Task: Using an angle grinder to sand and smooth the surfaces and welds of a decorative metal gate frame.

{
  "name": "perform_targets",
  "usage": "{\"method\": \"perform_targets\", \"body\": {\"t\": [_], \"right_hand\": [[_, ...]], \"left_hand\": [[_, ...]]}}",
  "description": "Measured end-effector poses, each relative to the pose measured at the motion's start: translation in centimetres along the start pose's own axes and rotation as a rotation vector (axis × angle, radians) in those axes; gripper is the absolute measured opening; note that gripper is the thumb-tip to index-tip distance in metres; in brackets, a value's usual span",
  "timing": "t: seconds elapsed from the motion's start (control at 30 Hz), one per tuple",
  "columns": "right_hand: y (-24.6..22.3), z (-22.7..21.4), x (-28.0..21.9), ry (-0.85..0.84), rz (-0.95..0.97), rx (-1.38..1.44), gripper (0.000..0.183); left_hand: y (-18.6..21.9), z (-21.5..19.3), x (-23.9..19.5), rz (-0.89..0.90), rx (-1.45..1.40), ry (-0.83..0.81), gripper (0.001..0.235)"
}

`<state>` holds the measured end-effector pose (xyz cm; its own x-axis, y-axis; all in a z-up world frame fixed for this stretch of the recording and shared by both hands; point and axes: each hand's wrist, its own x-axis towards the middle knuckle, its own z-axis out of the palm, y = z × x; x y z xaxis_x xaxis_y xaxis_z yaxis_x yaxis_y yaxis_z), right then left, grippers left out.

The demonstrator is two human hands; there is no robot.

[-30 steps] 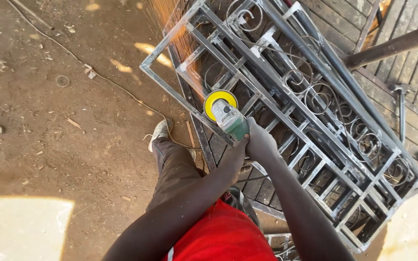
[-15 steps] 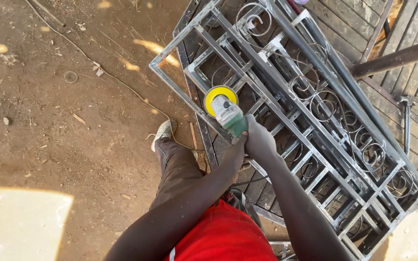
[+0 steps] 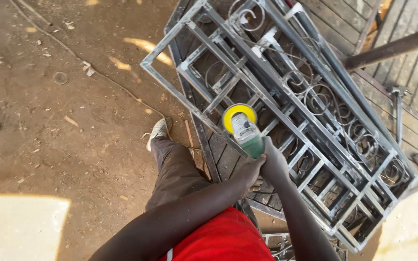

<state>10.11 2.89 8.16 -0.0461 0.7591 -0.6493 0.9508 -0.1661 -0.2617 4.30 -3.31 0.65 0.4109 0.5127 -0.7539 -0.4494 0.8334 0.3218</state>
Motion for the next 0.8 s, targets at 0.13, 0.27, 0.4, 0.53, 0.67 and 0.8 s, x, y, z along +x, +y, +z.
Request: {"method": "perform_targets", "body": {"t": [0.13,0.27,0.4,0.53,0.67,0.8], "right_hand": [[1.3,0.9,0.9,-0.016,-0.011,-0.042,0.042],[0.2,0.7,0.3,-0.014,-0.066,-0.053,0.039],[0.3,0.6,0.8,-0.009,-0.086,-0.092,0.040],[-0.2,0.2,0.3,-0.034,-0.095,-0.102,0.039],[-0.4,0.4,0.2,-0.047,-0.077,-0.084,0.037],[-0.2,0.2,0.1,-0.033,-0.053,-0.076,0.036]], "left_hand": [[-0.4,-0.2,-0.2,0.002,0.010,0.053,0.090],[-0.5,-0.5,0.1,-0.028,-0.034,0.060,0.095],[-2.2,-1.1,3.4,-0.026,-0.050,0.072,0.094],[0.5,-0.2,-0.6,-0.028,-0.056,0.101,0.094],[-0.5,-0.6,0.1,-0.028,-0.062,0.084,0.089],[-0.6,-0.5,0.5,-0.014,-0.044,0.056,0.084]]}}
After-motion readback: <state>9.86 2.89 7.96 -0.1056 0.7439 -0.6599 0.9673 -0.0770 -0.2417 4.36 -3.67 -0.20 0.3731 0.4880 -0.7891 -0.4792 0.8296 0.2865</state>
